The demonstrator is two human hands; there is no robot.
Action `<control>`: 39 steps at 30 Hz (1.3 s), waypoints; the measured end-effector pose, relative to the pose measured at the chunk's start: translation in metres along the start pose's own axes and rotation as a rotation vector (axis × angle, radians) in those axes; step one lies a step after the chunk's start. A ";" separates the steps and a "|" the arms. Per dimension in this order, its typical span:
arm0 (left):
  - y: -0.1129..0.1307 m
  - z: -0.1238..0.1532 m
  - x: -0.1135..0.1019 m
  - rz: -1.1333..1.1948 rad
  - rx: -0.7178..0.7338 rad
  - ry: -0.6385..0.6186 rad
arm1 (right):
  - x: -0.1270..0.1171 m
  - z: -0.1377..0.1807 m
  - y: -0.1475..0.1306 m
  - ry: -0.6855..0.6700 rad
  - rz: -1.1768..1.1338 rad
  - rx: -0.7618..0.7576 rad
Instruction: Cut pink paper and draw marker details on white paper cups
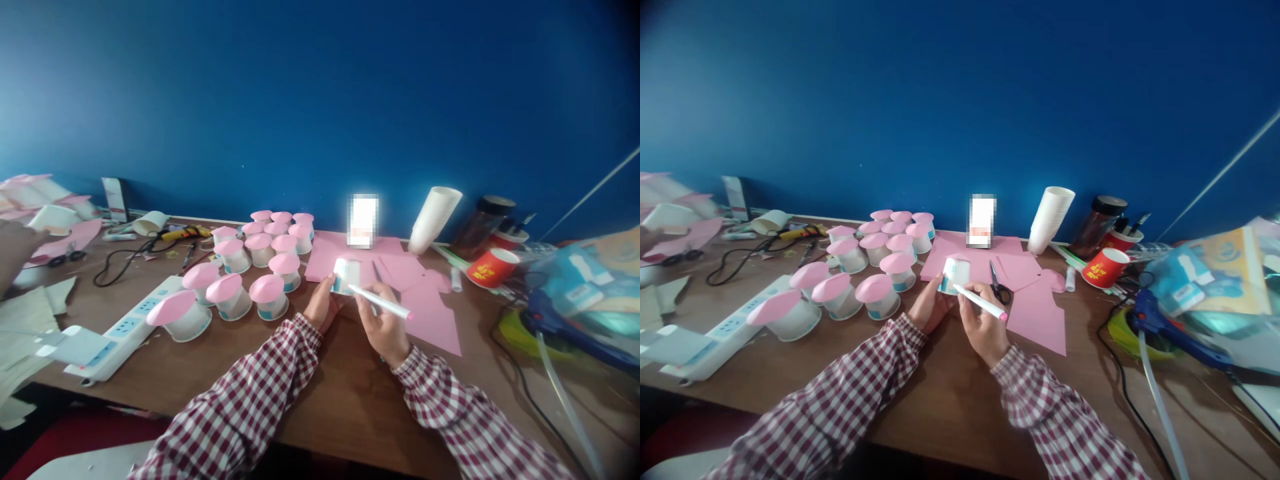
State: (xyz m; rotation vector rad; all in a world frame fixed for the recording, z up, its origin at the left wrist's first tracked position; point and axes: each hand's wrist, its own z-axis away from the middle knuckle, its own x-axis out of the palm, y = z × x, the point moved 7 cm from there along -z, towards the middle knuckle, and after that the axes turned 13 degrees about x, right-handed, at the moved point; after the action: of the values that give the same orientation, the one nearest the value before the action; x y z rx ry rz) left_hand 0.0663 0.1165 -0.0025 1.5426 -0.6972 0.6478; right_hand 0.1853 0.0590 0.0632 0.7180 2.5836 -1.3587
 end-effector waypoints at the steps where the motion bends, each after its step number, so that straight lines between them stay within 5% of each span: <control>1: 0.000 0.000 0.000 -0.009 -0.005 0.005 | 0.000 0.000 0.000 -0.001 -0.001 0.000; 12: 0.001 0.001 -0.001 -0.059 -0.005 -0.002 | 0.000 -0.002 -0.006 -0.023 -0.031 -0.010; 22: 0.003 0.000 -0.005 -0.116 -0.002 0.061 | -0.003 -0.002 0.017 -0.025 -0.078 0.183; 39: 0.001 -0.002 -0.006 -0.103 -0.013 0.071 | -0.002 -0.002 0.011 -0.040 -0.047 0.171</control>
State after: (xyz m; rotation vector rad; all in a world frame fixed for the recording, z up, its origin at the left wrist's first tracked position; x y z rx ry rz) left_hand 0.0617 0.1189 -0.0065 1.5258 -0.5634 0.6171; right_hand 0.1925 0.0652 0.0574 0.6504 2.4904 -1.6064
